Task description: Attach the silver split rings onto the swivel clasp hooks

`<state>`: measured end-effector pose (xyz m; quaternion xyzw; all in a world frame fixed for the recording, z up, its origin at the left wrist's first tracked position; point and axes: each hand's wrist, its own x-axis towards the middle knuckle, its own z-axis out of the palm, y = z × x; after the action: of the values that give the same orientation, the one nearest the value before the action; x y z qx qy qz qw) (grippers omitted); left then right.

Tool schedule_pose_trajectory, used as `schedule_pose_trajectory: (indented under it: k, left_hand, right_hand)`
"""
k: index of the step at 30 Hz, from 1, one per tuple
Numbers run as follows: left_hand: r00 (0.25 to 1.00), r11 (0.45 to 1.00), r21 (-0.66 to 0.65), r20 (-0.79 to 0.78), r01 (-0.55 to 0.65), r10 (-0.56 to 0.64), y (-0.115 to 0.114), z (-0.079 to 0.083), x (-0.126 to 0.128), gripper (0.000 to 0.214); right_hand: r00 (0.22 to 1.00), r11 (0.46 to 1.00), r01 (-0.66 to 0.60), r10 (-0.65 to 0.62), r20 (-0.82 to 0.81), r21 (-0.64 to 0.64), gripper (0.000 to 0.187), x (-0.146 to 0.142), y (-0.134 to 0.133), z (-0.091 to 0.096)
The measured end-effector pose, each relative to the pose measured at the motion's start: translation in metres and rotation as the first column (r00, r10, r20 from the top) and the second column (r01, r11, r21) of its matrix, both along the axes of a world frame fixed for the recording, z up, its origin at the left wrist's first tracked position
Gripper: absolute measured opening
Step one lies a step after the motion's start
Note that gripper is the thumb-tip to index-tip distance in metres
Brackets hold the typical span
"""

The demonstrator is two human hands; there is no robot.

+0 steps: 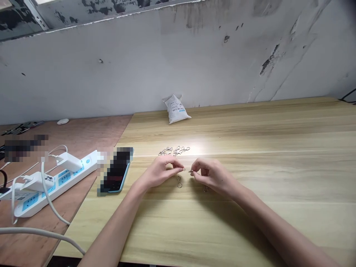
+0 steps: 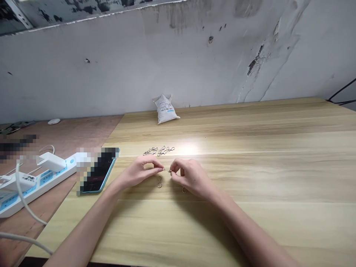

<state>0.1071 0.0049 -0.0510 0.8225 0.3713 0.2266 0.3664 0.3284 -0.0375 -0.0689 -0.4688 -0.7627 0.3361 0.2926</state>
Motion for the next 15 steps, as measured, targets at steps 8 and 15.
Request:
schedule_pose_trajectory:
  k: [8,15]
  left_hand:
    - [1.0,0.994,0.111,-0.002,0.016,-0.016,0.0,0.0,0.0,0.008]
    - [0.999,0.972,0.234,-0.034,0.0,0.008,0.001,-0.001,0.001,0.008]
  right_hand:
    - [0.927,0.893,-0.078,-0.098,0.361,0.444,0.011,0.007,0.011,-0.011]
    - [0.927,0.755,-0.019,-0.233,0.295,0.656,0.019,0.006,0.011,-0.006]
